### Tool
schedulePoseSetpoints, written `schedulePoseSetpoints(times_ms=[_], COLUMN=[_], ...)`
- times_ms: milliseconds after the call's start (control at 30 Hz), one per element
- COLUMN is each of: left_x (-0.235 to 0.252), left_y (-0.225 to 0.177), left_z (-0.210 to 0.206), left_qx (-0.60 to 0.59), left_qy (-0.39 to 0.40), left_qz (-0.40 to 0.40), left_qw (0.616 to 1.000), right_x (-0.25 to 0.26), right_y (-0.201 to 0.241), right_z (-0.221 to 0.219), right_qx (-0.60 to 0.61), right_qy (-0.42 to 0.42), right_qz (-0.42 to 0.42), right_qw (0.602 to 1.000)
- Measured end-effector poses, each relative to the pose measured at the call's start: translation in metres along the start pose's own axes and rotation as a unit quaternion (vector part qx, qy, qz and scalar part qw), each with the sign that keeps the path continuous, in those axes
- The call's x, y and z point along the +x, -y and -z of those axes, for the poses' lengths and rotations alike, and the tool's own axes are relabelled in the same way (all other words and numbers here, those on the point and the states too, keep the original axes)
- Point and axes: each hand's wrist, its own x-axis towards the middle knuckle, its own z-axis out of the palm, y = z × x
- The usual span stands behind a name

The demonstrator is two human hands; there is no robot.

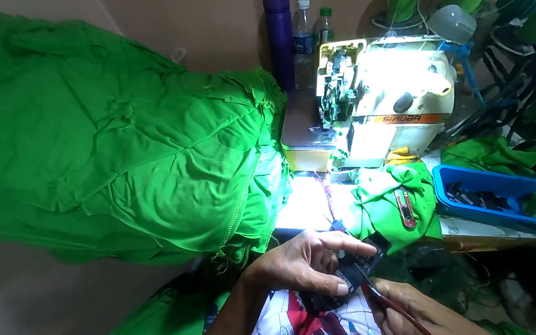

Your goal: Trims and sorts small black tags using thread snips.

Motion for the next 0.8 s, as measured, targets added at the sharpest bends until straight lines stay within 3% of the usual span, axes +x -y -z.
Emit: schedulePoseSetpoints(times_ms=[233,367,533,800], left_x=[-0.003,-0.004,-0.003,-0.004], left_y=[0.0,0.0,0.005,0.005], left_z=[0.001,0.002,0.001,0.002], left_qx=[-0.003,-0.016,0.009,-0.009], left_qy=[-0.02,-0.029,-0.021,-0.029], left_qz=[0.011,0.023,0.013,0.0], left_qw=[1.0,0.999,1.0,1.0], right_x=[0.0,-0.002,-0.001,0.005], right_y=[-0.011,-0.008,-0.012,-0.016], right_z=[-0.006,-0.012,-0.009,-0.002], right_qx=[0.086,0.074,0.12,0.045], right_qy=[-0.044,-0.081,-0.036,0.01], right_qz=[0.042,0.028,0.021,-0.015], right_qw=[0.994,0.994,0.992,0.999])
